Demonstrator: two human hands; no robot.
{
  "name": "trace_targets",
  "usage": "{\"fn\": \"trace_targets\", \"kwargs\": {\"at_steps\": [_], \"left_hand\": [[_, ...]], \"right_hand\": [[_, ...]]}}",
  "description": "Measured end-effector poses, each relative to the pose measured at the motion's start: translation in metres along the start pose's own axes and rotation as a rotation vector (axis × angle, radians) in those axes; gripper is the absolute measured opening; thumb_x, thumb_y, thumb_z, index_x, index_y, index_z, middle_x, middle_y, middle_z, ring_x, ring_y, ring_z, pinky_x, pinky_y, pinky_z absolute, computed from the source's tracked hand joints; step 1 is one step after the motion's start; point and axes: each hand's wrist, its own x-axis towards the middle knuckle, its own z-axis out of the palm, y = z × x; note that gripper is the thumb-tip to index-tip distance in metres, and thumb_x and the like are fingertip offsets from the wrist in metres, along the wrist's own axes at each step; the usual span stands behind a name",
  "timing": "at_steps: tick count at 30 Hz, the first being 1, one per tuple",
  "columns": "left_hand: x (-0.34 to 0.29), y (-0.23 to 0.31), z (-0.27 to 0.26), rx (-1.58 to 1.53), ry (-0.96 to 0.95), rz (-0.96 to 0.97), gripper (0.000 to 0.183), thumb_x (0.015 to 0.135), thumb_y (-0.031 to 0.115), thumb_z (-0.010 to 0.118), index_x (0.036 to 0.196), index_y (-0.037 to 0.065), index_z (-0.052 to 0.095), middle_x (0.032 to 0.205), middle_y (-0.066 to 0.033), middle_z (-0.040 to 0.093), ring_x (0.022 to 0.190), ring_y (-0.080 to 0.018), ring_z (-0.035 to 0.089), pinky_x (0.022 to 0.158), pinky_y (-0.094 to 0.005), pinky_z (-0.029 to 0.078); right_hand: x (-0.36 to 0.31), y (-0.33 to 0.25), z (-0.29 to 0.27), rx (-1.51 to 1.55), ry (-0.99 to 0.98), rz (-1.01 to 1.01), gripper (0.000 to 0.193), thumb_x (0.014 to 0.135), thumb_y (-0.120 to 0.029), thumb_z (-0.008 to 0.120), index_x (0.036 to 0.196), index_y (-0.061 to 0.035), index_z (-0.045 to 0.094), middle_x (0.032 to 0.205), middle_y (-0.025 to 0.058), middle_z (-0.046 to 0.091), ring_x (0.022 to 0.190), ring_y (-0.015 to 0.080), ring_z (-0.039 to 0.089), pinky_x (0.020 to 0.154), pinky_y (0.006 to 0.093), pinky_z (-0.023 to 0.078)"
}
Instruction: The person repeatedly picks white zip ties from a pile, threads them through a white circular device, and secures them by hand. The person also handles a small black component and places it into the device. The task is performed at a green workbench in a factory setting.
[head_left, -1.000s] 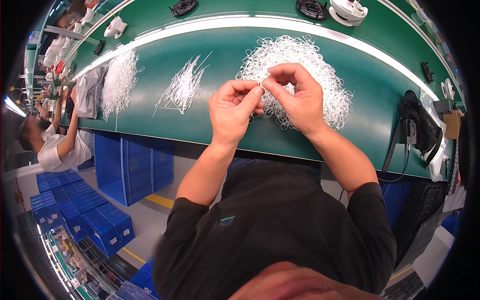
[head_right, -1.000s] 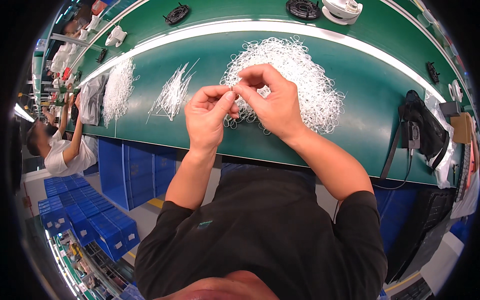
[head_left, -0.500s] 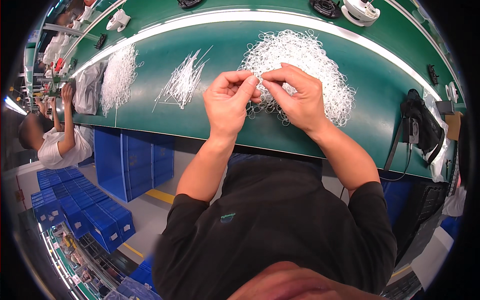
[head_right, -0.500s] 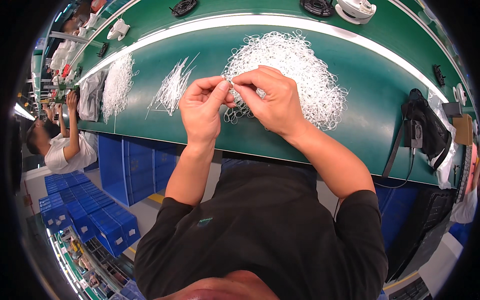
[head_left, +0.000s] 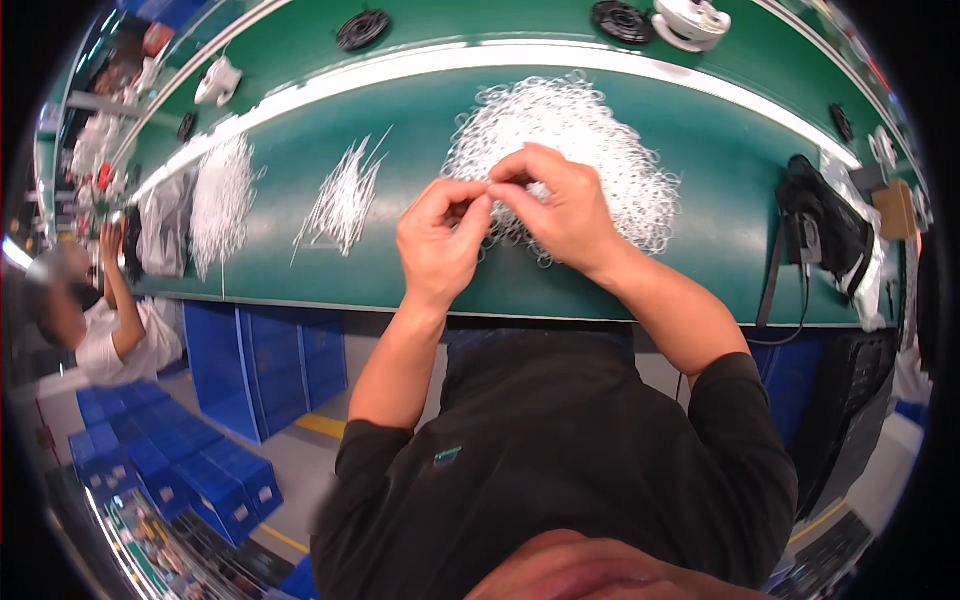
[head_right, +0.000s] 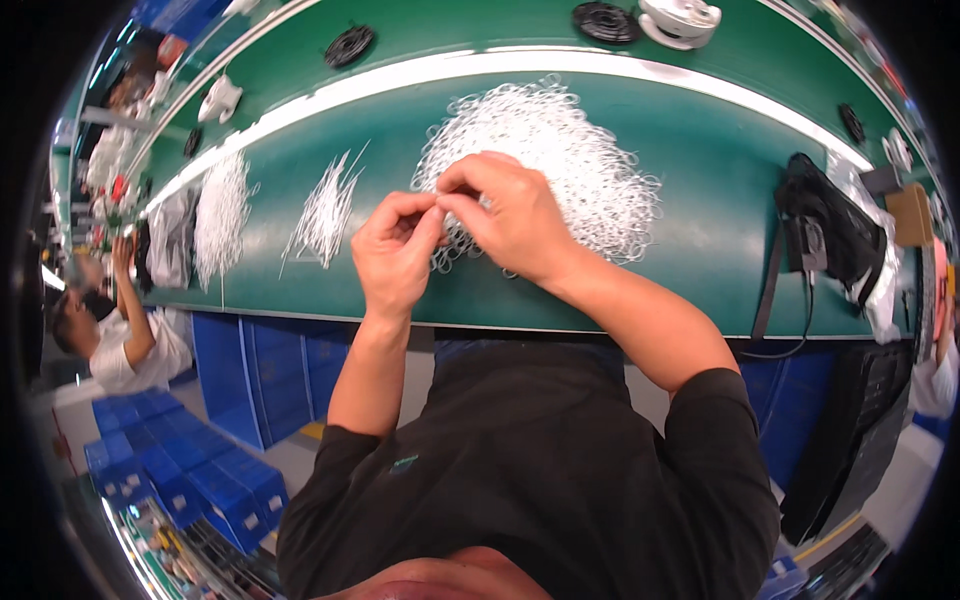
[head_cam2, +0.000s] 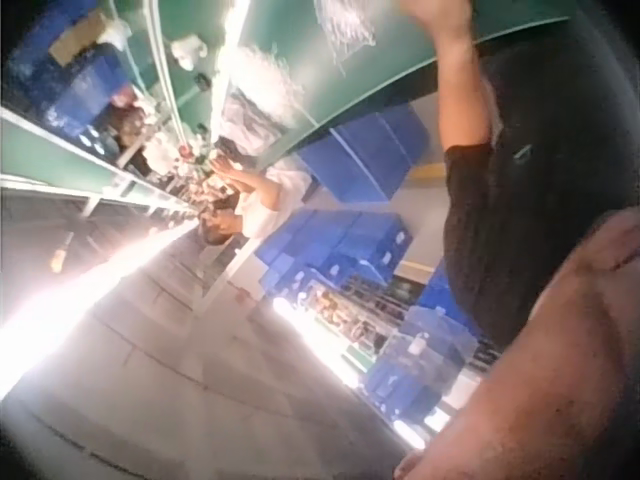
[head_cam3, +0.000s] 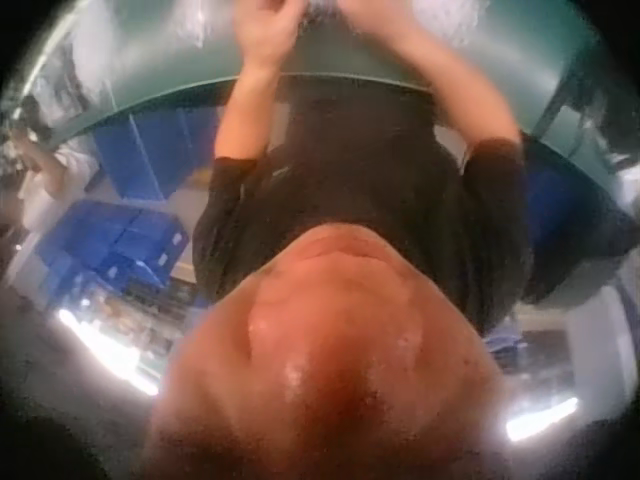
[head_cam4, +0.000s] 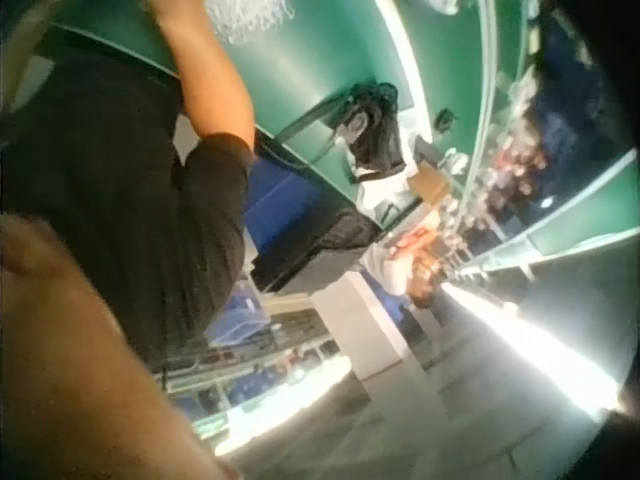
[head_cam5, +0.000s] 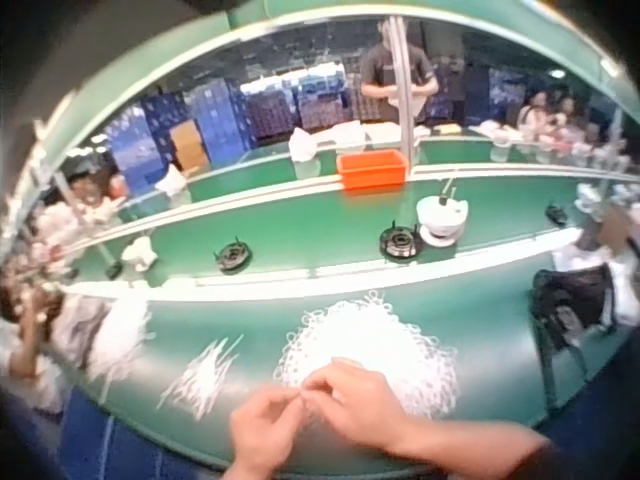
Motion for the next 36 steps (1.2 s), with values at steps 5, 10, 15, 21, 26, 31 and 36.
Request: {"fn": "trace_targets", "kwargs": {"at_steps": [5,10,15,21,26,31,36], "left_hand": [[0.011,0.037,0.010,0.218,0.068,0.130,0.013,0.086,-0.006,0.066,0.098,-0.002,0.068,0.084,-0.0074,0.066,0.078,-0.0152,0.066,0.064,-0.0267,0.053],[0.029,0.040,-0.004,0.567,-0.265,0.471,0.015,0.085,-0.009,0.064,0.098,-0.002,0.068,0.087,-0.0103,0.067,0.077,-0.0196,0.067,0.064,-0.0280,0.054],[0.033,0.042,0.014,0.290,-0.215,0.149,0.012,0.088,-0.008,0.063,0.097,-0.001,0.068,0.086,-0.0094,0.067,0.072,-0.0152,0.066,0.064,-0.0265,0.054],[0.040,0.041,0.031,-0.115,-0.276,-0.160,0.012,0.093,-0.003,0.063,0.105,-0.006,0.064,0.085,-0.0094,0.068,0.074,-0.0135,0.067,0.066,-0.0263,0.058],[0.049,0.038,0.029,-0.351,-0.459,-0.392,0.013,0.089,-0.002,0.067,0.101,-0.004,0.064,0.083,-0.0107,0.068,0.070,-0.0149,0.067,0.063,-0.0267,0.057],[0.040,0.042,0.022,-0.576,-0.508,-0.500,0.011,0.089,-0.003,0.066,0.100,-0.004,0.064,0.083,-0.0117,0.068,0.073,-0.0164,0.066,0.063,-0.0290,0.056],[0.022,0.032,0.017,-0.767,-0.469,-0.514,0.013,0.091,0.001,0.063,0.101,0.002,0.056,0.083,-0.0123,0.063,0.071,-0.0207,0.062,0.057,-0.0312,0.054]], "right_hand": [[0.007,0.002,-0.012,-0.174,-0.126,-0.080,0.017,0.079,-0.004,0.073,0.091,-0.0043,0.060,0.079,0.0102,0.064,0.076,0.0292,0.064,0.074,0.0393,0.051],[0.012,0.001,-0.029,-0.143,-0.211,-0.119,0.023,0.080,-0.006,0.071,0.093,-0.0044,0.053,0.078,0.0126,0.064,0.077,0.0363,0.063,0.069,0.0445,0.049],[0.012,-0.011,-0.055,-0.139,-0.200,-0.054,0.025,0.081,-0.008,0.072,0.098,-0.0039,0.054,0.082,0.0136,0.065,0.079,0.0340,0.066,0.068,0.0423,0.051],[0.012,-0.007,-0.077,-0.190,-0.131,-0.118,0.017,0.083,-0.007,0.070,0.098,-0.0033,0.064,0.087,0.0120,0.067,0.080,0.0330,0.067,0.068,0.0407,0.054],[0.025,-0.006,-0.097,-0.137,-0.293,-0.126,0.020,0.083,-0.011,0.072,0.101,-0.0048,0.064,0.092,0.0126,0.070,0.083,0.0310,0.069,0.071,0.0394,0.055],[0.069,0.029,-0.158,-0.388,0.048,-0.027,0.025,0.086,-0.014,0.073,0.106,-0.0042,0.064,0.094,0.0133,0.068,0.083,0.0268,0.070,0.073,0.0368,0.055],[0.107,0.139,-0.287,-1.346,0.343,0.162,0.026,0.079,-0.011,0.071,0.104,-0.0068,0.063,0.102,0.0151,0.063,0.094,0.0330,0.065,0.078,0.0458,0.055]]}}
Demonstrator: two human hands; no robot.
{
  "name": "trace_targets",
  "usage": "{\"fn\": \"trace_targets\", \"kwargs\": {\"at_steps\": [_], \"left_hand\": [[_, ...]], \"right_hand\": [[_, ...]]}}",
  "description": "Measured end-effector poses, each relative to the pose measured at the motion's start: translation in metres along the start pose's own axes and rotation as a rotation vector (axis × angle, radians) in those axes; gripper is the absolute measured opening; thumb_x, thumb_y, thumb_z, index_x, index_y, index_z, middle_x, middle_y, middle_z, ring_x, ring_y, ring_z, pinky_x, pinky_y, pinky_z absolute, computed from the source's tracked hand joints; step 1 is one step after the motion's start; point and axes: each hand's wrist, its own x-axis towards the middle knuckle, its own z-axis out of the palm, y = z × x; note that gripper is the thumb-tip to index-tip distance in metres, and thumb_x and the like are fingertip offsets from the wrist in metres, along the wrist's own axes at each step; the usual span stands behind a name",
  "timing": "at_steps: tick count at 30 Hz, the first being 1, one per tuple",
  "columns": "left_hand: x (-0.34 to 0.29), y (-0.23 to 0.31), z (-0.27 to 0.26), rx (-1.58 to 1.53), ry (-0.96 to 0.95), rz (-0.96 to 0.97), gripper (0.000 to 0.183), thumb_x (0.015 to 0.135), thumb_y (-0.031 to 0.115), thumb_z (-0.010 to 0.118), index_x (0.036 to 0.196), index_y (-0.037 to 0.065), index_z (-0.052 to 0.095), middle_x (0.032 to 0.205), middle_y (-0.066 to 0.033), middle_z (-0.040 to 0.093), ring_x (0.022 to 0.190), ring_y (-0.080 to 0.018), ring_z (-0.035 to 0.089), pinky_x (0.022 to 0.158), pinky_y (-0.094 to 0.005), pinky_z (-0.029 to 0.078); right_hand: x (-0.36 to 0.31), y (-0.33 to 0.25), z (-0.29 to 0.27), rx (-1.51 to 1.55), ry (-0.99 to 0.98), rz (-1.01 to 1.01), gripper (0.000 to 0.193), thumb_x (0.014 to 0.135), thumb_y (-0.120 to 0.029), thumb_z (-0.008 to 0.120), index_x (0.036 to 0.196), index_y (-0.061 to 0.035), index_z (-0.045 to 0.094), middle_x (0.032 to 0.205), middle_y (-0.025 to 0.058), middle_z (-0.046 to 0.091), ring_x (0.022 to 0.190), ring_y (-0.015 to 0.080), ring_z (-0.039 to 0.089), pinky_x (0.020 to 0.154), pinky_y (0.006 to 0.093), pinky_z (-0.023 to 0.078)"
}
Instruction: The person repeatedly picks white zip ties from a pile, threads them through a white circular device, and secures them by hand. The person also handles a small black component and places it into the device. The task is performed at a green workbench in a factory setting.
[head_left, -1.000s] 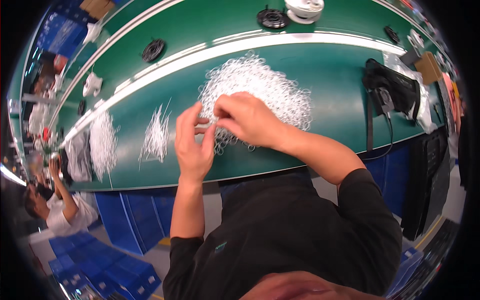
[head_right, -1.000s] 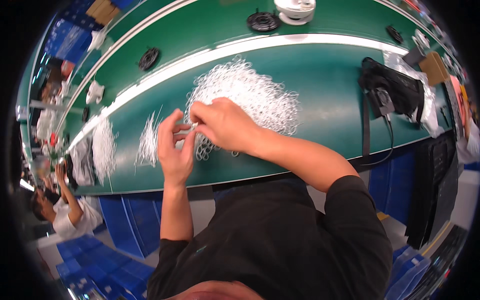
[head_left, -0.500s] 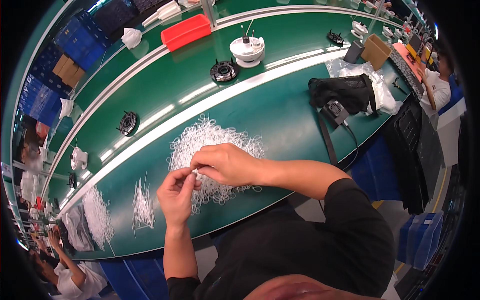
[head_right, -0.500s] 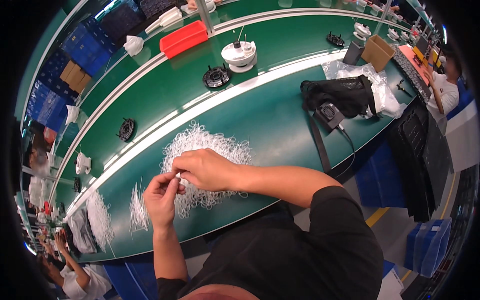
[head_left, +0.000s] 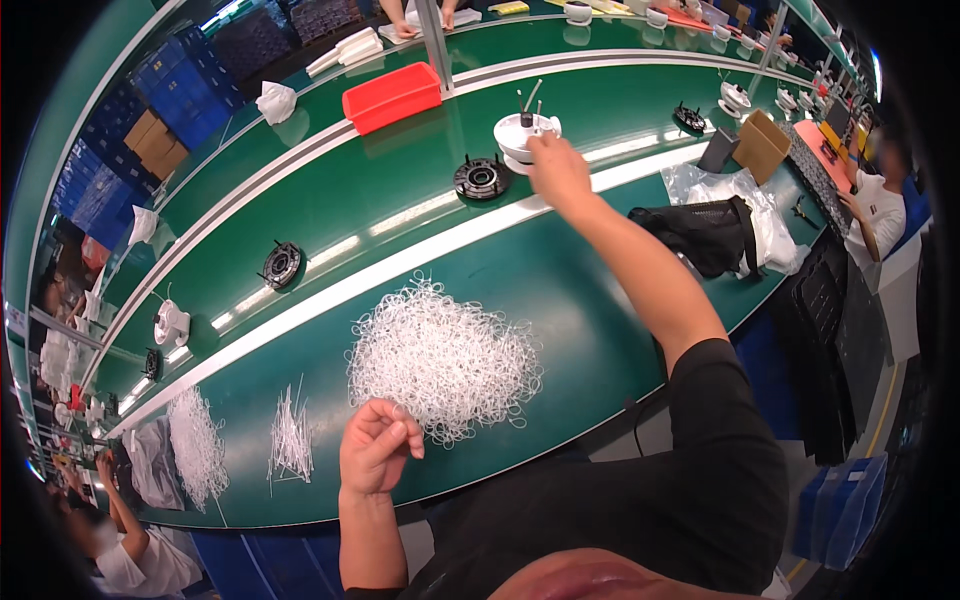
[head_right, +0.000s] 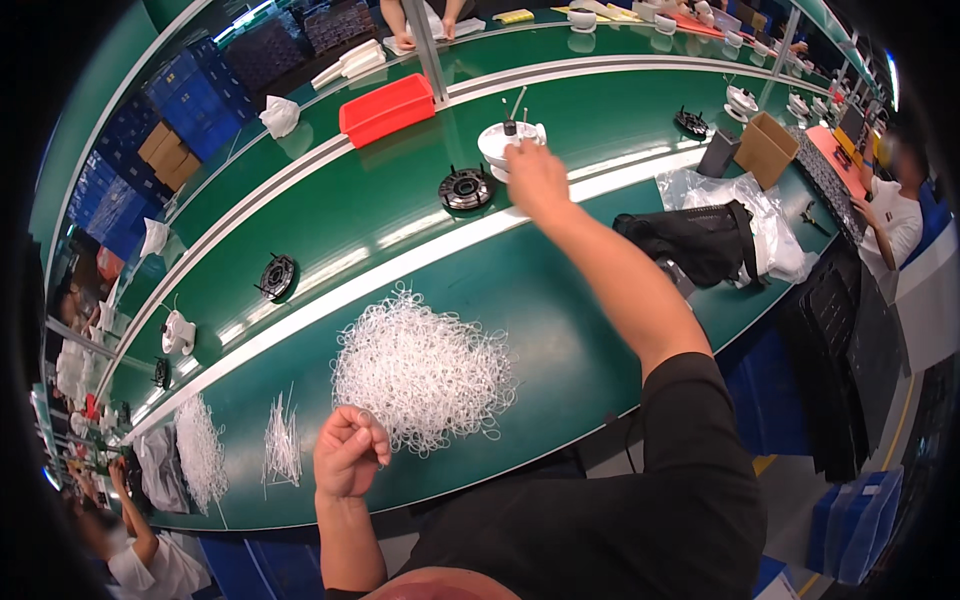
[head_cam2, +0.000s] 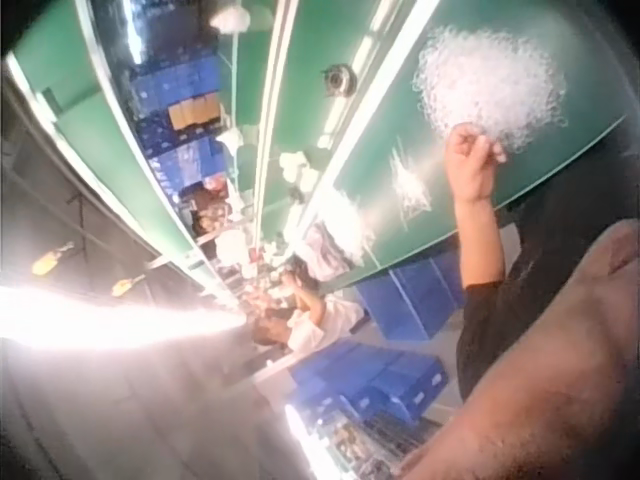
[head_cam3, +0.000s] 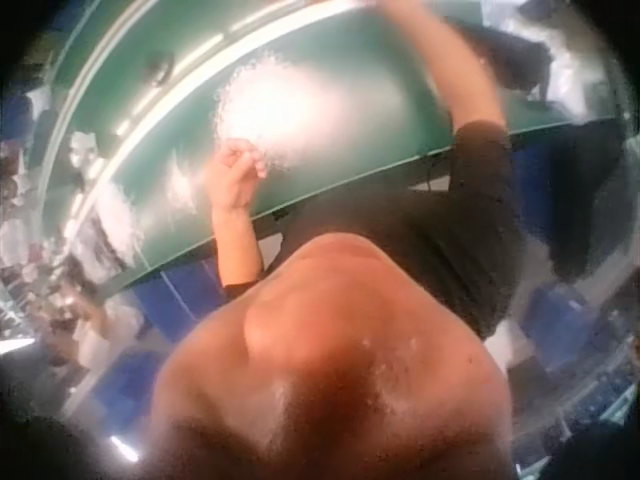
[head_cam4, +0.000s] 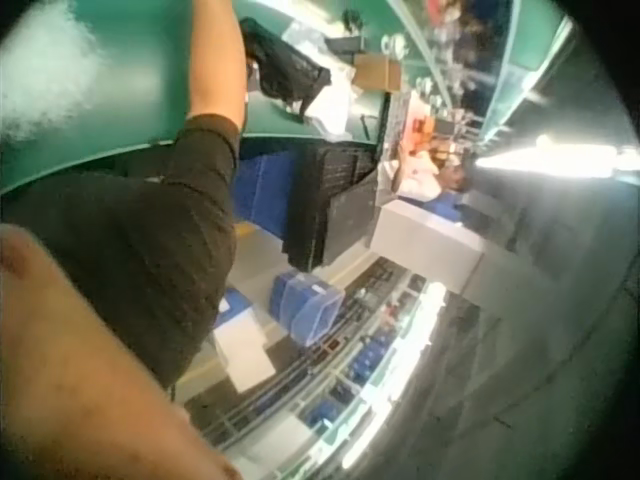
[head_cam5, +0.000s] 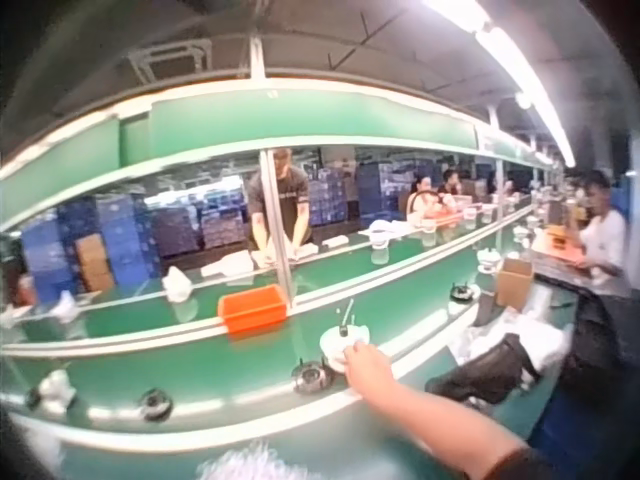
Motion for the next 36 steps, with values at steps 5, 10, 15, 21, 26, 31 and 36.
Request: {"fn": "trace_targets", "kwargs": {"at_steps": [5,10,15,21,26,31,36], "left_hand": [[-0.014,-0.007,-0.013,-0.051,-0.024,0.023,0.012,0.091,0.001,0.062,0.103,0.000,0.059,0.084,-0.0137,0.065,0.070,-0.0208,0.063,0.057,-0.0321,0.054],[-0.010,-0.002,-0.007,-0.015,-0.050,0.052,0.013,0.091,0.000,0.061,0.104,-0.001,0.060,0.085,-0.0153,0.066,0.068,-0.0211,0.063,0.056,-0.0323,0.054],[0.006,0.012,0.008,0.030,-0.012,0.042,0.014,0.093,0.003,0.061,0.106,-0.001,0.059,0.084,-0.0162,0.066,0.065,-0.0217,0.064,0.055,-0.0319,0.054],[0.067,0.024,0.051,0.321,0.053,0.000,0.023,0.099,0.017,0.057,0.112,-0.001,0.059,0.097,-0.0158,0.069,0.070,-0.0183,0.066,0.058,-0.0297,0.054],[0.160,-0.003,0.103,0.695,0.012,-0.038,0.045,0.096,0.034,0.064,0.119,-0.005,0.059,0.102,-0.0145,0.069,0.081,-0.0188,0.067,0.064,-0.0296,0.056],[0.217,-0.045,0.109,0.944,0.020,-0.040,0.037,0.095,0.025,0.065,0.112,-0.008,0.062,0.093,-0.0105,0.068,0.072,-0.0164,0.067,0.057,-0.0285,0.056],[0.218,-0.052,0.100,0.961,0.024,-0.044,0.030,0.092,0.016,0.066,0.110,-0.008,0.063,0.091,-0.0118,0.070,0.069,-0.0170,0.068,0.058,-0.0299,0.058]], "right_hand": [[0.017,0.043,0.017,-0.075,-0.070,-0.079,0.017,0.084,-0.006,0.062,0.101,-0.0071,0.061,0.103,0.0108,0.058,0.097,0.0304,0.064,0.076,0.0459,0.056],[0.022,0.052,0.012,-0.024,-0.082,-0.067,0.013,0.086,-0.004,0.059,0.098,-0.0074,0.061,0.102,0.0119,0.057,0.096,0.0317,0.063,0.076,0.0467,0.056],[-0.004,0.054,-0.039,0.101,-0.008,-0.077,0.011,0.085,-0.003,0.060,0.095,-0.0061,0.060,0.097,0.0145,0.057,0.090,0.0357,0.063,0.075,0.0483,0.054],[-0.083,0.014,-0.116,0.164,-0.050,-0.263,0.011,0.082,-0.003,0.061,0.093,-0.0027,0.059,0.093,0.0146,0.056,0.084,0.0355,0.063,0.072,0.0455,0.054],[-0.138,-0.020,-0.132,0.184,-0.152,-0.332,0.012,0.080,-0.002,0.064,0.089,-0.0020,0.055,0.092,0.0118,0.053,0.082,0.0316,0.060,0.072,0.0432,0.051],[-0.158,-0.029,-0.135,0.339,-0.099,-0.359,0.014,0.081,-0.007,0.068,0.092,-0.0032,0.061,0.091,0.0107,0.058,0.080,0.0297,0.062,0.068,0.0402,0.052],[-0.130,0.000,-0.148,0.609,-0.027,0.117,0.026,0.084,-0.022,0.075,0.101,-0.0037,0.068,0.091,0.0103,0.065,0.072,0.0232,0.063,0.066,0.0358,0.051]]}}
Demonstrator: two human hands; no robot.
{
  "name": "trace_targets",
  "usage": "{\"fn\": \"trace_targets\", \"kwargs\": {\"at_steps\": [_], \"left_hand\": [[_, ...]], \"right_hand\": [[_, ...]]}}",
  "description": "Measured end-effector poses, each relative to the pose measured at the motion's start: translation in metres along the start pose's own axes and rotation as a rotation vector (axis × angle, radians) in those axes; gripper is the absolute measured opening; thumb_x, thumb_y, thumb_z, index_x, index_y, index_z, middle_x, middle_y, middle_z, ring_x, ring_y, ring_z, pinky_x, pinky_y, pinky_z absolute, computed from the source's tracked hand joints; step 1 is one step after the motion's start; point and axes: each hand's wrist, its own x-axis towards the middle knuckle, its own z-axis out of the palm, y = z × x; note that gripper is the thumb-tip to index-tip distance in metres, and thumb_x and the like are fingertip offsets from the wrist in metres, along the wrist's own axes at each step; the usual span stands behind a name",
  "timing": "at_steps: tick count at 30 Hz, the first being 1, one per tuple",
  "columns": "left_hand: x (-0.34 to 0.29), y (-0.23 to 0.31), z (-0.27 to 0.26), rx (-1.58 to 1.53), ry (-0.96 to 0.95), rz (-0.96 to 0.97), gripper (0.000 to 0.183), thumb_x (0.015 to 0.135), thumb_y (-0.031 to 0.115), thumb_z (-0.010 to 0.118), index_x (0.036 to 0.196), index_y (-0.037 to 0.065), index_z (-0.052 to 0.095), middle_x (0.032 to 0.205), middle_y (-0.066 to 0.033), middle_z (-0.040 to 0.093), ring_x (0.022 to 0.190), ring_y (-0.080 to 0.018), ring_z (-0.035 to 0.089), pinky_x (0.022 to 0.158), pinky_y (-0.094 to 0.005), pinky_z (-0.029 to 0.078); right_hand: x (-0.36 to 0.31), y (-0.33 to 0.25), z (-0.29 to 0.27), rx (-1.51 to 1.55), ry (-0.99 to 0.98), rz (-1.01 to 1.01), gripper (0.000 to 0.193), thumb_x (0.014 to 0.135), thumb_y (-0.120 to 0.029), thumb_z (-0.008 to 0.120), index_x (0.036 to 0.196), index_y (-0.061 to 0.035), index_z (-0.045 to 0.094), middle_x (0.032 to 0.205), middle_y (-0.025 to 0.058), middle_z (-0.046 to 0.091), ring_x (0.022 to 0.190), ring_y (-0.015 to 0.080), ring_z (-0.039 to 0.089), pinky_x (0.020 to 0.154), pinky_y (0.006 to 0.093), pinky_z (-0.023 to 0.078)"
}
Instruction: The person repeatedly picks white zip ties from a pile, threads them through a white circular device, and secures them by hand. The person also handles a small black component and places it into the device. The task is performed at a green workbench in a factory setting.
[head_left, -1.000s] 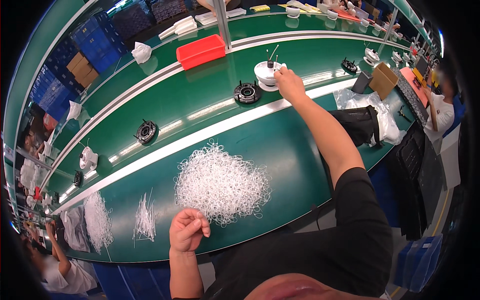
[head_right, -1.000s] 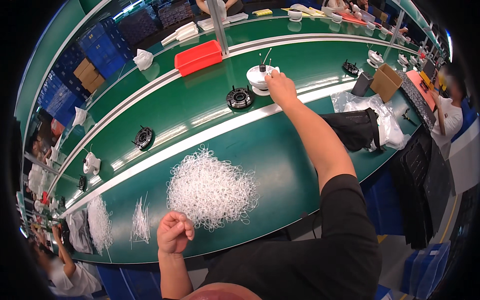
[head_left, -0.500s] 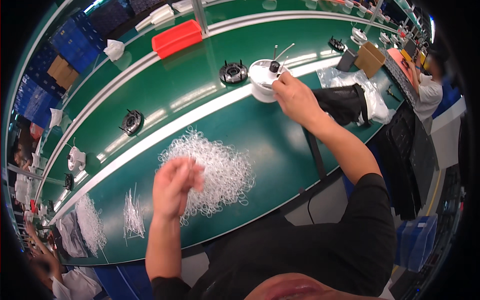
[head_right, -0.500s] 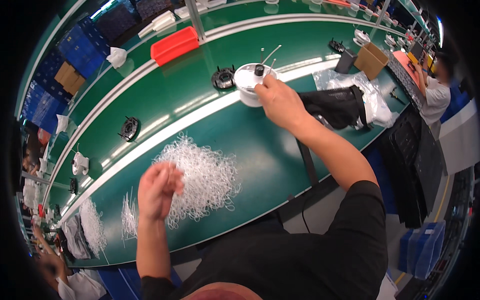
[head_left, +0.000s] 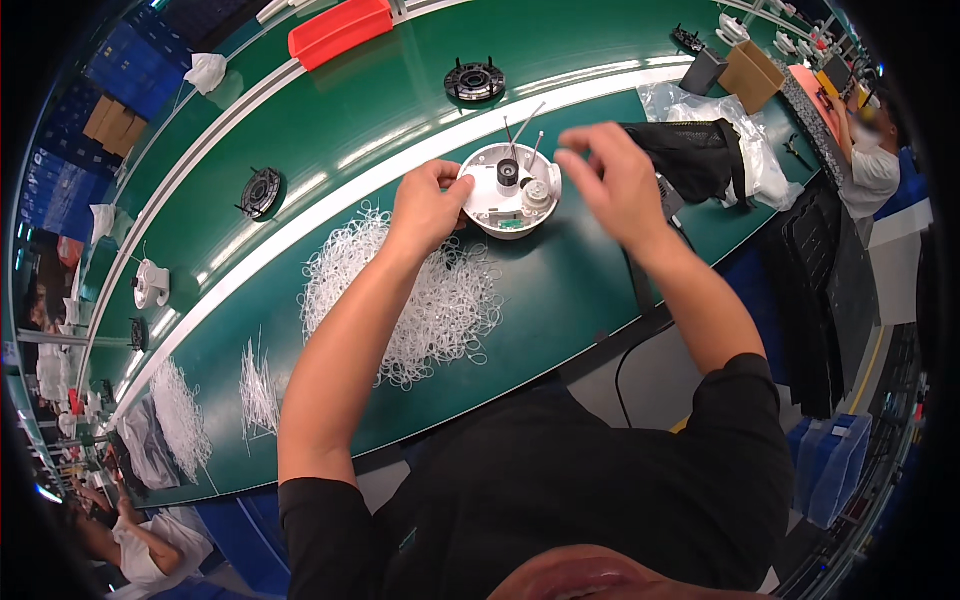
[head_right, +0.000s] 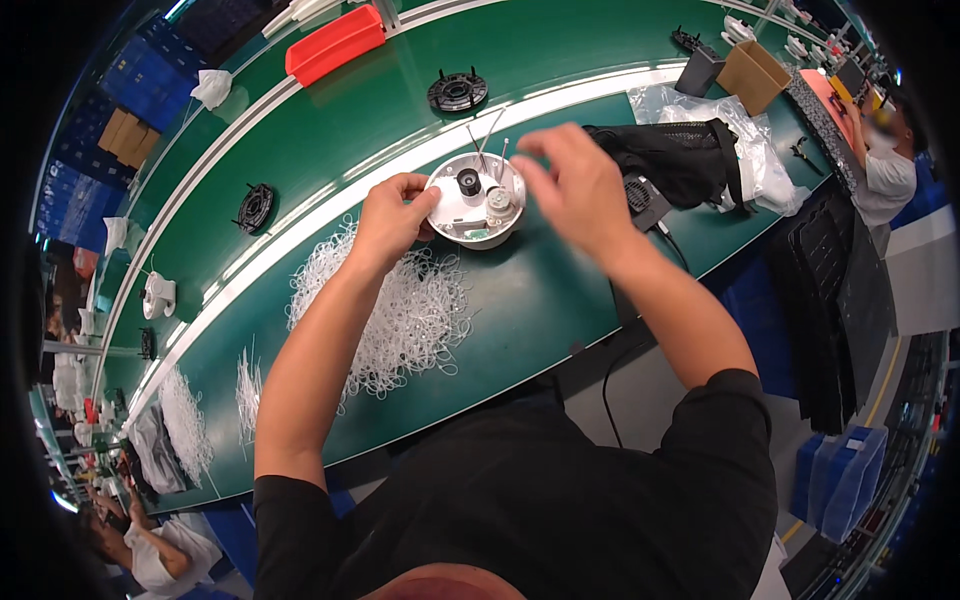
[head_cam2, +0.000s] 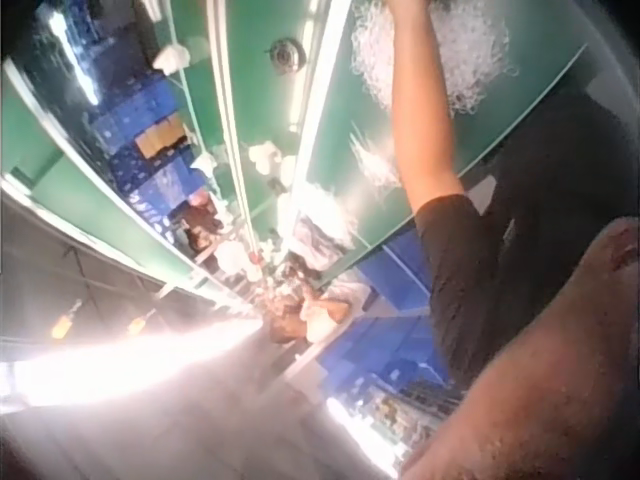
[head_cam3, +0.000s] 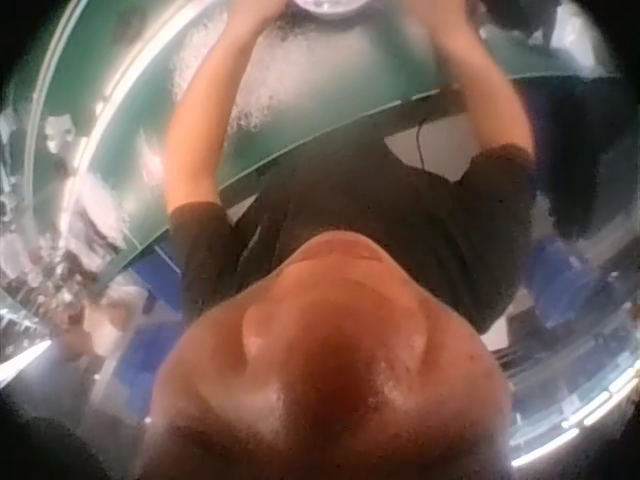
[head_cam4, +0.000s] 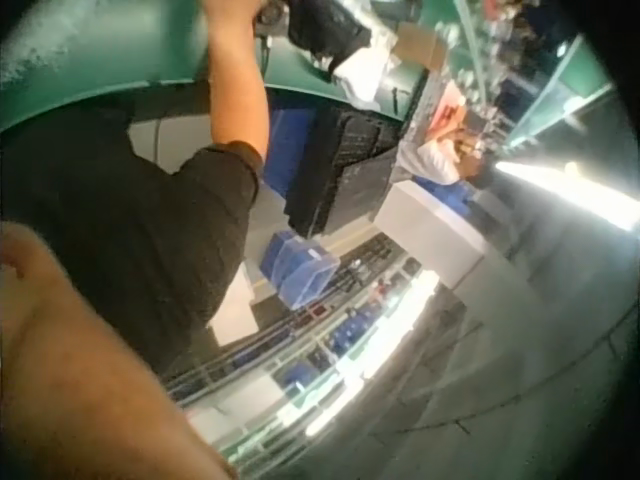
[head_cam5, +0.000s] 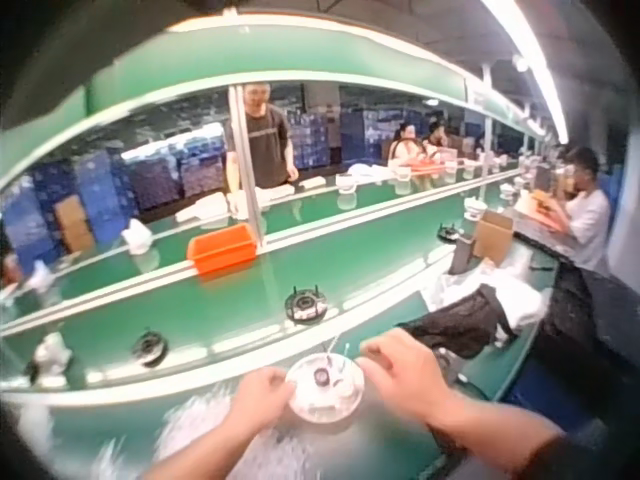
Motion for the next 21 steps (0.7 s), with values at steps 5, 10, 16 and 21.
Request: {"fn": "trace_targets", "kwargs": {"at_steps": [5,10,16,21], "left_hand": [[-0.001,0.008,0.005,-0.019,-0.053,-0.017,0.027,0.092,0.015,0.066,0.109,-0.007,0.064,0.090,-0.0099,0.070,0.070,-0.0158,0.069,0.059,-0.0287,0.059],[0.001,0.004,0.008,-0.015,-0.052,-0.022,0.028,0.093,0.015,0.066,0.109,-0.006,0.064,0.088,-0.0080,0.069,0.069,-0.0140,0.067,0.058,-0.0274,0.057],[0.001,0.005,0.009,-0.053,-0.051,-0.033,0.027,0.093,0.016,0.066,0.109,-0.006,0.065,0.086,-0.0066,0.068,0.066,-0.0122,0.065,0.056,-0.0262,0.056],[0.002,0.006,0.010,0.024,-0.052,0.010,0.027,0.092,0.015,0.066,0.109,-0.006,0.065,0.086,-0.0062,0.068,0.065,-0.0111,0.064,0.055,-0.0258,0.055]], "right_hand": [[0.036,0.054,0.017,0.260,-0.297,0.328,0.022,0.089,-0.015,0.070,0.103,0.0021,0.071,0.088,0.0057,0.068,0.076,0.0100,0.058,0.071,0.0262,0.048],[0.047,0.041,0.021,0.337,-0.375,0.318,0.019,0.090,-0.014,0.070,0.097,0.0033,0.072,0.085,0.0017,0.067,0.076,0.0075,0.057,0.072,0.0243,0.047],[0.049,0.042,0.025,0.661,-0.171,0.479,0.018,0.089,-0.013,0.072,0.100,0.0014,0.069,0.086,0.0028,0.068,0.073,0.0085,0.058,0.068,0.0226,0.048],[0.058,0.057,0.032,0.789,-0.050,0.549,0.018,0.091,-0.013,0.072,0.101,-0.0007,0.065,0.087,0.0017,0.067,0.075,0.0068,0.060,0.073,0.0201,0.050]]}}
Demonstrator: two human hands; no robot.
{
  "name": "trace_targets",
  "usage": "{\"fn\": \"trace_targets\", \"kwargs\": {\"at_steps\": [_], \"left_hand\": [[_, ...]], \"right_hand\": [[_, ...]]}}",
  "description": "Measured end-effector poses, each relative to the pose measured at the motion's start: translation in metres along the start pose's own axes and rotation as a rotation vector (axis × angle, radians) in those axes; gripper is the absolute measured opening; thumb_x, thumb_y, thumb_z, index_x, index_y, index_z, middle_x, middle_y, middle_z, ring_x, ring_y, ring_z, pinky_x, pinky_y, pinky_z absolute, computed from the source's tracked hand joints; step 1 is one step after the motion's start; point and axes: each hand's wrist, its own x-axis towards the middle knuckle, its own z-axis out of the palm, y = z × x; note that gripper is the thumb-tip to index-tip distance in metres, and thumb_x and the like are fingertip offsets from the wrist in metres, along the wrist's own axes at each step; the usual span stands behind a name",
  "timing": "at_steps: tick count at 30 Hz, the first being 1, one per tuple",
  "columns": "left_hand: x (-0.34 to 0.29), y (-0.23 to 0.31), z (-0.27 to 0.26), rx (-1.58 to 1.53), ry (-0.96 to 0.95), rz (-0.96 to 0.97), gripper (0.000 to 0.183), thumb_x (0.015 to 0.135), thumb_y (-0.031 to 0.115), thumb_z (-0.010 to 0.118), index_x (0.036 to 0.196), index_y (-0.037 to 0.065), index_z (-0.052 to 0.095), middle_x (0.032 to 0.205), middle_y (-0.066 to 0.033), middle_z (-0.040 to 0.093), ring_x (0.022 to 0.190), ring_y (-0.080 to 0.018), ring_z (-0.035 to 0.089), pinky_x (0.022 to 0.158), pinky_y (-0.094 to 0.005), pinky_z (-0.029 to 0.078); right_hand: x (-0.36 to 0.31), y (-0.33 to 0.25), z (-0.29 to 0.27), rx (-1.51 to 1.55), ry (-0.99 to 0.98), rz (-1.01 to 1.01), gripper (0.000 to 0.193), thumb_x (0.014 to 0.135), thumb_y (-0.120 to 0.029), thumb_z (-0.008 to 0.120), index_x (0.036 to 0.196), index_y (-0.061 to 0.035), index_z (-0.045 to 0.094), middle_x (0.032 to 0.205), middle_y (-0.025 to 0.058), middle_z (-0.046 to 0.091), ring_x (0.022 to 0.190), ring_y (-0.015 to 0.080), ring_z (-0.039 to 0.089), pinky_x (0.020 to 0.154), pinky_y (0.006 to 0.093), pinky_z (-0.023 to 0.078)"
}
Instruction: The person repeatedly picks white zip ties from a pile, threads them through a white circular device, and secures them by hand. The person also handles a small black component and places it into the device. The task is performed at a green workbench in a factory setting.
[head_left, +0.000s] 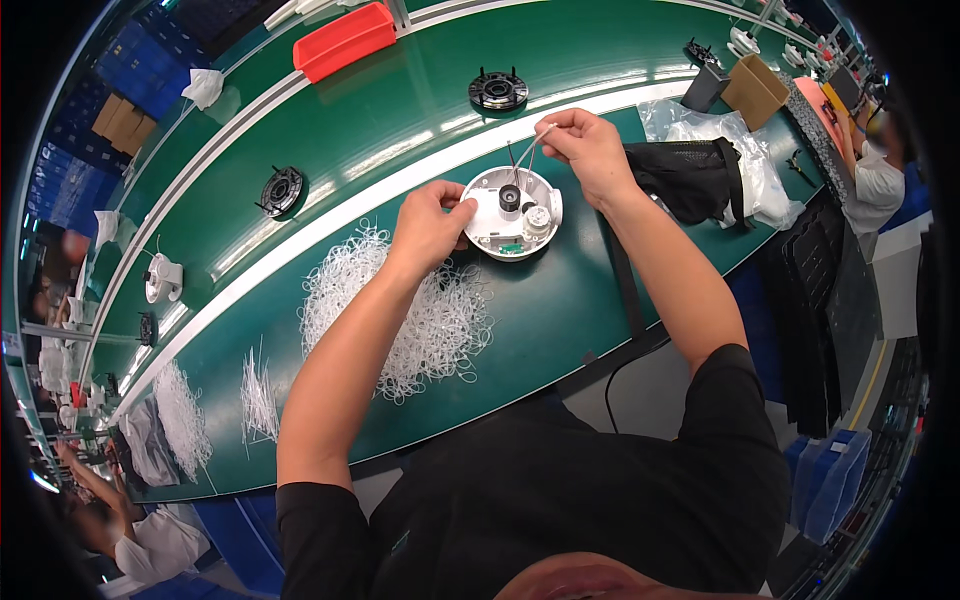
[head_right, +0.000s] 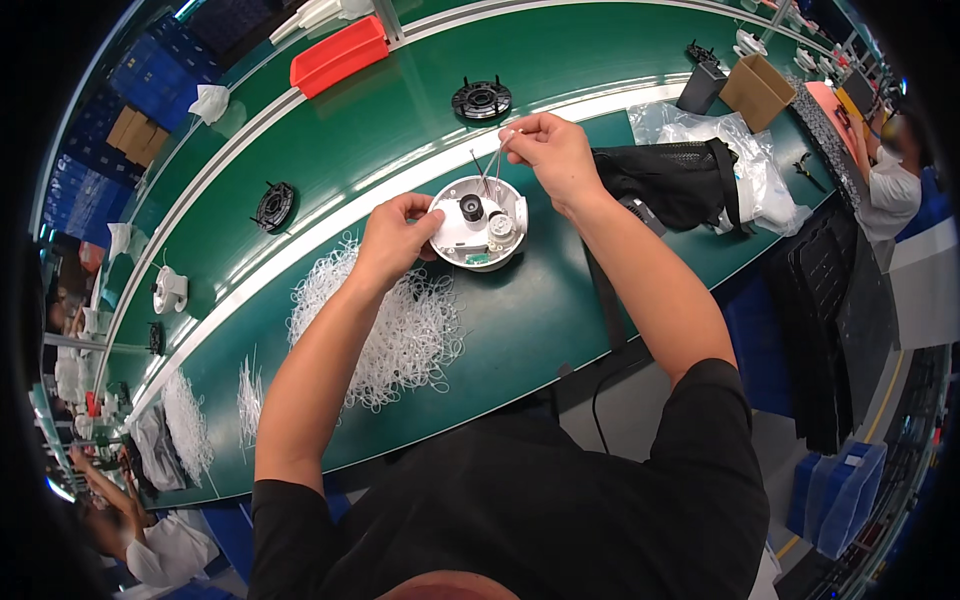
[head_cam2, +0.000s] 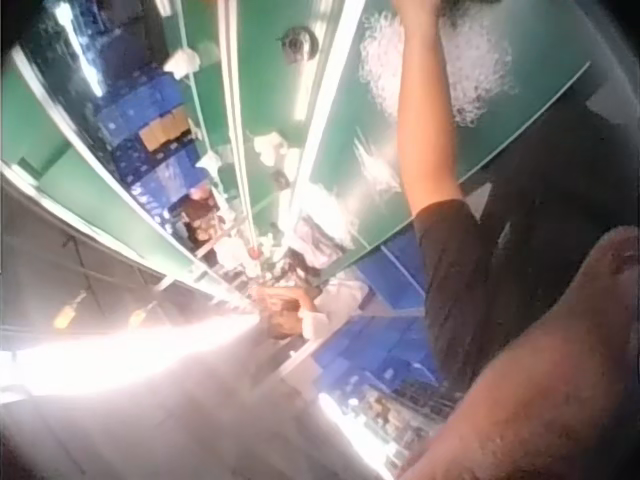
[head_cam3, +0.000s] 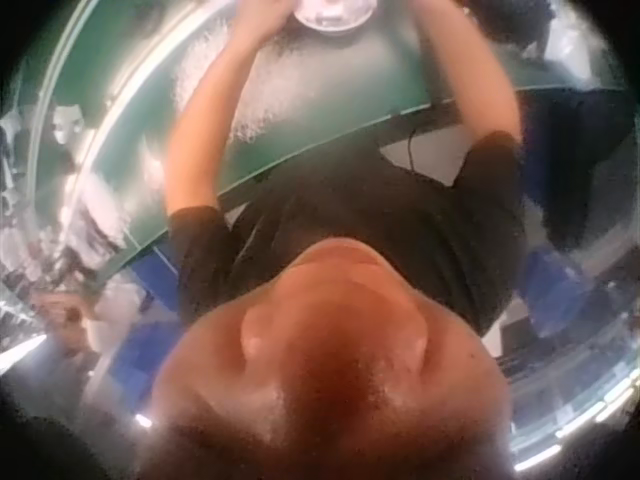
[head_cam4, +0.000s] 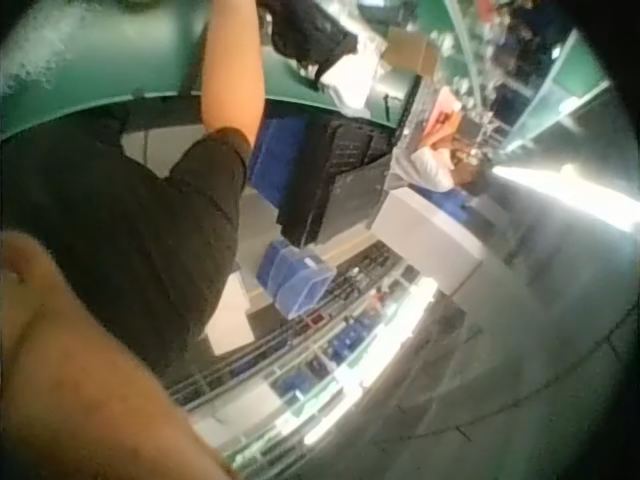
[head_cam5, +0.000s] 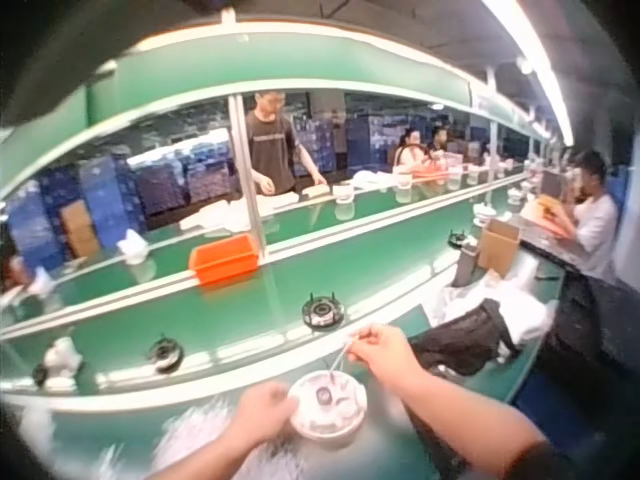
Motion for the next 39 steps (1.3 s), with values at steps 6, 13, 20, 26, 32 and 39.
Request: {"fn": "trace_targets", "kwargs": {"at_steps": [6,13,20,26,32,39], "left_hand": [[0.003,-0.001,-0.002,0.041,0.000,0.001,0.029,0.090,0.017,0.067,0.108,-0.006,0.065,0.091,-0.0098,0.071,0.067,-0.0136,0.067,0.056,-0.0283,0.057],[0.001,-0.007,-0.003,-0.002,0.008,-0.024,0.028,0.091,0.017,0.067,0.106,-0.005,0.065,0.086,-0.0080,0.070,0.064,-0.0123,0.065,0.055,-0.0272,0.055],[0.002,-0.002,-0.003,-0.038,-0.010,-0.026,0.028,0.090,0.018,0.068,0.106,-0.005,0.065,0.084,-0.0069,0.070,0.064,-0.0113,0.064,0.054,-0.0258,0.054],[0.002,-0.003,-0.004,-0.009,-0.026,-0.007,0.028,0.091,0.016,0.069,0.106,-0.006,0.065,0.082,-0.0062,0.068,0.062,-0.0096,0.061,0.053,-0.0241,0.052],[-0.001,0.003,-0.006,0.080,-0.024,-0.016,0.030,0.089,0.020,0.069,0.105,-0.006,0.066,0.090,-0.0103,0.071,0.071,-0.0151,0.067,0.058,-0.0282,0.055],[0.019,0.011,-0.029,-0.121,0.157,0.169,0.019,0.093,0.011,0.066,0.109,0.000,0.067,0.091,-0.0037,0.070,0.076,-0.0091,0.060,0.066,-0.0252,0.049]], "right_hand": [[0.009,0.002,0.004,0.152,-0.007,0.044,0.030,0.096,-0.022,0.065,0.111,0.0039,0.062,0.098,0.0081,0.067,0.082,0.0106,0.062,0.078,0.0259,0.051],[-0.025,-0.001,-0.016,-0.069,-0.049,0.244,0.056,0.099,-0.043,0.058,0.135,-0.0005,0.052,0.120,0.0112,0.063,0.104,0.0165,0.059,0.095,0.0337,0.046],[-0.006,0.018,-0.002,-0.202,-0.421,0.185,0.039,0.098,-0.027,0.062,0.123,0.0023,0.066,0.118,0.0116,0.068,0.111,0.0161,0.059,0.099,0.0316,0.044],[0.007,0.000,0.013,-0.152,-0.460,0.129,0.028,0.094,-0.019,0.069,0.113,0.0004,0.072,0.109,0.0077,0.071,0.102,0.0131,0.063,0.093,0.0292,0.049],[0.009,-0.005,0.019,-0.085,-0.420,0.070,0.024,0.095,-0.020,0.066,0.109,-0.0012,0.072,0.100,0.0050,0.071,0.096,0.0111,0.062,0.091,0.0282,0.048],[0.011,-0.012,0.030,-0.415,-0.499,-0.095,0.023,0.098,-0.017,0.059,0.104,0.0019,0.069,0.084,0.0021,0.066,0.082,0.0098,0.060,0.079,0.0261,0.048]]}}
